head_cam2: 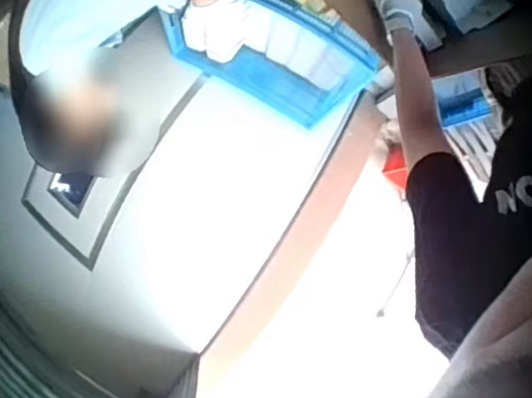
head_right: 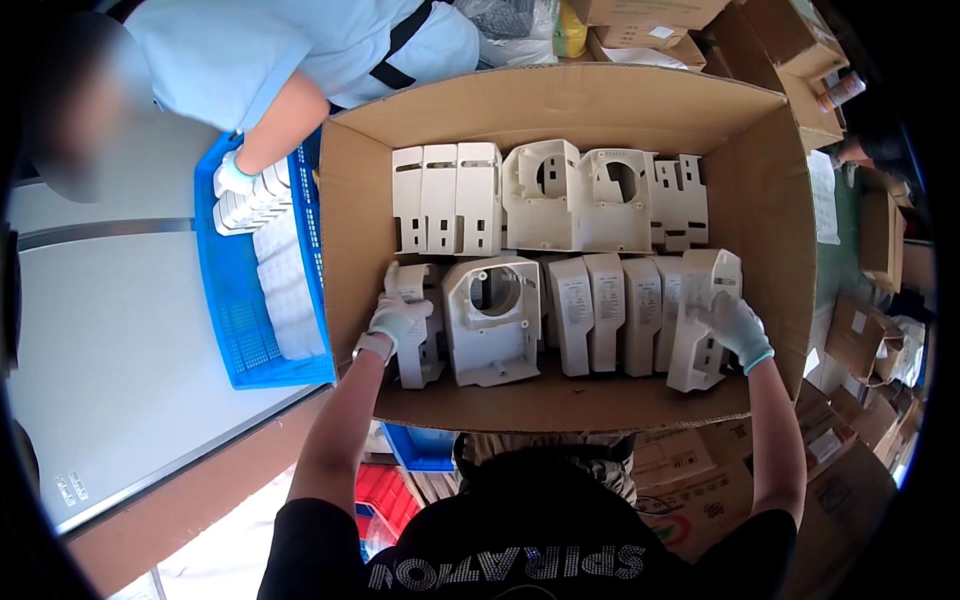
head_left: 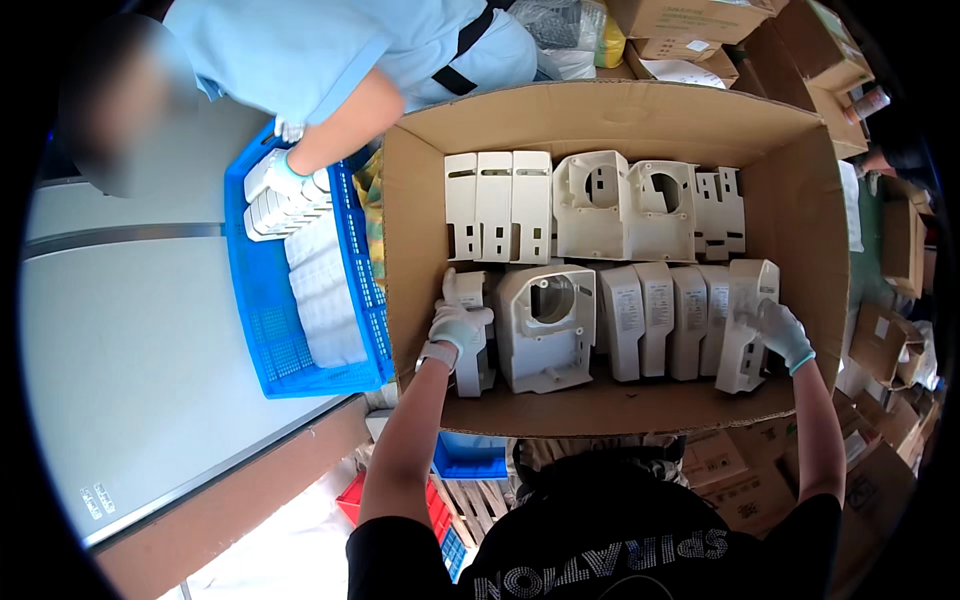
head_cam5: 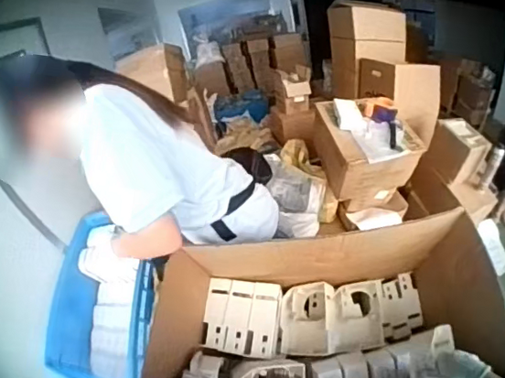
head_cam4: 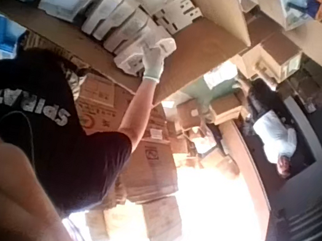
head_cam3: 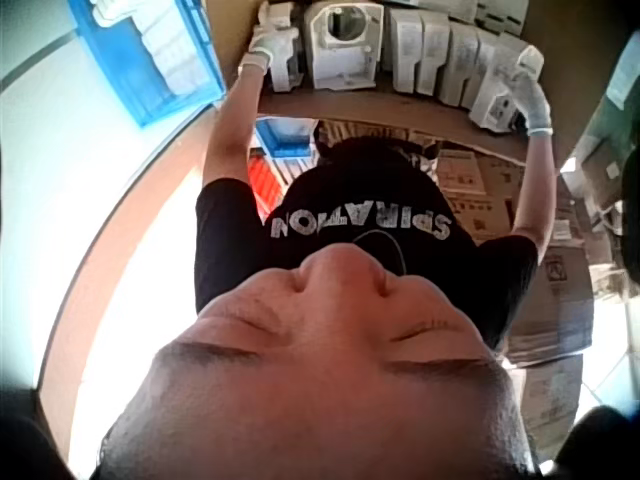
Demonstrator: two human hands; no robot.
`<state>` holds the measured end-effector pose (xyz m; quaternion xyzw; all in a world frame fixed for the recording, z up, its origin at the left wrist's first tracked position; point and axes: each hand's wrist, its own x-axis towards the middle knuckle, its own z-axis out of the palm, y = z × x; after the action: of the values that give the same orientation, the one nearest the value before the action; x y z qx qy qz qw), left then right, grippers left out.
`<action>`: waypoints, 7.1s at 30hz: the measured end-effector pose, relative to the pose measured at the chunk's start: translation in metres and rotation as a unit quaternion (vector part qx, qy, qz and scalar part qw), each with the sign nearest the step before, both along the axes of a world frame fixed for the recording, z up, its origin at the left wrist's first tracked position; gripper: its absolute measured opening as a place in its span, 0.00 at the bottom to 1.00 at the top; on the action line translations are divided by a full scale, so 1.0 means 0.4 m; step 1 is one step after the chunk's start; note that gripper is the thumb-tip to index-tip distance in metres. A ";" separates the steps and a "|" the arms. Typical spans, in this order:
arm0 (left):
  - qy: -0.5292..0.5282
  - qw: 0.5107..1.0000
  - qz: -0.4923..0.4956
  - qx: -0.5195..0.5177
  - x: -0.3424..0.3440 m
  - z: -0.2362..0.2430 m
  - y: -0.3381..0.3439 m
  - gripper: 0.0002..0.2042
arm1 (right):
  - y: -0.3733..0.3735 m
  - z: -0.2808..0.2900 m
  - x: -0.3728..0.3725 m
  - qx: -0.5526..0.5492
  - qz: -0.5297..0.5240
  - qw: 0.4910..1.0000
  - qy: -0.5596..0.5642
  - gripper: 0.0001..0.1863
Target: The person transfers white plastic parts from a blue basket into a cardboard box, arranging them in rows. The person also places a white foam sheet into the box and continues to organize the parts.
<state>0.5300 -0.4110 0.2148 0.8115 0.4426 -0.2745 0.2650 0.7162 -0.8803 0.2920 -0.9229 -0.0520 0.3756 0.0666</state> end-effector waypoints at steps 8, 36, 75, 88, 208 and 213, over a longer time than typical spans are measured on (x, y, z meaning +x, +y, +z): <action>-0.045 0.998 0.031 -0.037 -0.001 -0.067 0.012 0.60 | 0.653 -0.130 -0.266 0.396 0.044 0.915 0.062 0.21; -0.056 0.973 -0.085 0.208 0.021 0.272 -0.049 0.46 | 0.753 -0.834 -0.291 0.471 -0.516 0.532 0.478 0.15; -0.168 0.986 0.005 0.016 -0.060 -0.146 0.015 0.47 | 0.757 -0.444 -0.521 0.247 -0.316 0.850 0.343 0.35; -0.226 0.909 -0.323 0.138 -0.062 -0.134 -0.091 0.34 | 0.757 -0.538 -0.528 0.492 0.161 0.801 0.302 0.22; 0.231 0.968 -0.068 0.068 -0.084 -0.150 -0.074 0.46 | 0.293 -0.261 -0.198 0.564 -0.062 0.813 0.135 0.31; 0.172 0.976 -0.093 0.096 -0.076 -0.130 -0.071 0.43 | 0.340 -0.165 -0.173 0.479 -0.250 0.807 0.238 0.39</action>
<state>0.4995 -0.4394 0.1628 0.8113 0.4287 -0.3895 0.0793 0.6471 -0.7443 0.2261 -0.6368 0.0246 0.4816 0.6017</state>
